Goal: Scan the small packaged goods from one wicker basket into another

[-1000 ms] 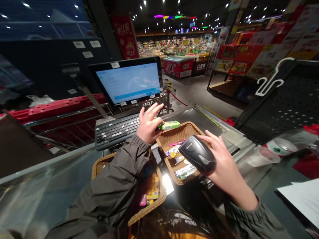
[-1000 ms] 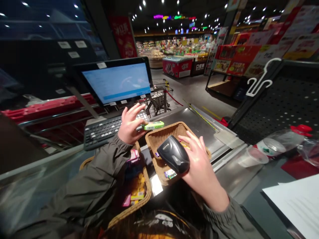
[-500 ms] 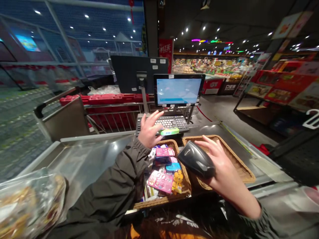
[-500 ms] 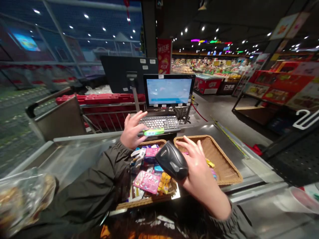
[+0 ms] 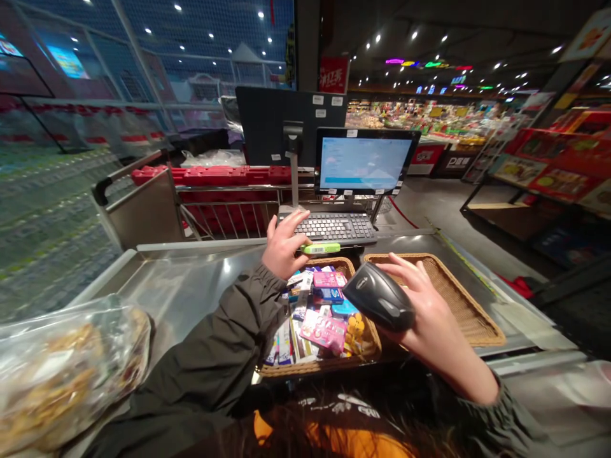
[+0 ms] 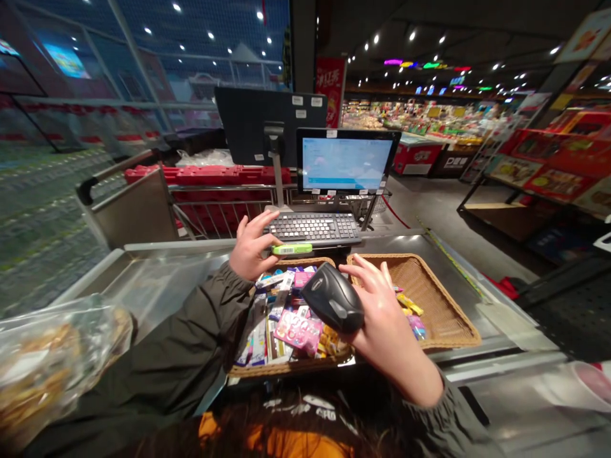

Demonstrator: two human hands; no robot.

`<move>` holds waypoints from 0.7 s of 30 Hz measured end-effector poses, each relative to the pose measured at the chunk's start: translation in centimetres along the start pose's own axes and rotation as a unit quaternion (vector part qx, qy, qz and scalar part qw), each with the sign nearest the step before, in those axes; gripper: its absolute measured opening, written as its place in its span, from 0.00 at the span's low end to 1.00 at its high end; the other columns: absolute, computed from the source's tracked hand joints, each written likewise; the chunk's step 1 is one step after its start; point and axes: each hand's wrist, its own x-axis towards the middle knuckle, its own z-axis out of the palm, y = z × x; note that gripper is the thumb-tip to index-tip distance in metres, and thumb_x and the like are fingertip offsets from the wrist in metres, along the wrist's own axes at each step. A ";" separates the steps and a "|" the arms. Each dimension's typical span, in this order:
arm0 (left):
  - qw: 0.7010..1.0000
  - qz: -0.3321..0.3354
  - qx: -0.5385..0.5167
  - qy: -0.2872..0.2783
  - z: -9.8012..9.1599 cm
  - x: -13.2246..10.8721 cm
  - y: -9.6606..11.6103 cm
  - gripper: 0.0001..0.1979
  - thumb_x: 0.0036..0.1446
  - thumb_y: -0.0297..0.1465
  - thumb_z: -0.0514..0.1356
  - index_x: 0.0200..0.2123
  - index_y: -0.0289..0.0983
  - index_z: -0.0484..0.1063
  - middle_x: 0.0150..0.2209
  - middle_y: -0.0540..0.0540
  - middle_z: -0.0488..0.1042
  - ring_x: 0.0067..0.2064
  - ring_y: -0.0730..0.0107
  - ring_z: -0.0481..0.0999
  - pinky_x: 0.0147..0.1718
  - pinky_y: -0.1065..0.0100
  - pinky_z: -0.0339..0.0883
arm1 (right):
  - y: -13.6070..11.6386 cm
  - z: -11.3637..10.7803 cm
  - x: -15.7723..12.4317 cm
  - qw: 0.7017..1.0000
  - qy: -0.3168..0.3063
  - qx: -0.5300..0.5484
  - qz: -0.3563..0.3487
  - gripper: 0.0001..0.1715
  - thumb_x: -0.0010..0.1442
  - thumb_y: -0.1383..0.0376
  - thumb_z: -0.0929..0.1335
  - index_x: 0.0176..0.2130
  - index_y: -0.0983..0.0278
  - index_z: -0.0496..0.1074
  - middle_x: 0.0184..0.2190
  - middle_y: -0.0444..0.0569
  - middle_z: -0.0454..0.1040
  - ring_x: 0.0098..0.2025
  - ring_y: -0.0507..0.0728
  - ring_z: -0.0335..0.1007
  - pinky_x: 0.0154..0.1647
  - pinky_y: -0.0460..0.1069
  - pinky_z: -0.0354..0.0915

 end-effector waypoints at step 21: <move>0.991 -0.104 -0.012 -0.078 2.6 -6.3 -4.3 0.02 0.51 0.31 0.64 0.31 0.40 0.76 0.66 0.41 0.65 0.68 0.50 0.61 0.66 0.36 0.40 | 0.6 1.9 -0.4 0.999 -0.036 0.022 0.025 0.20 0.54 0.64 0.70 0.48 0.62 0.73 0.56 0.60 0.72 0.65 0.75 0.59 0.61 0.83 0.49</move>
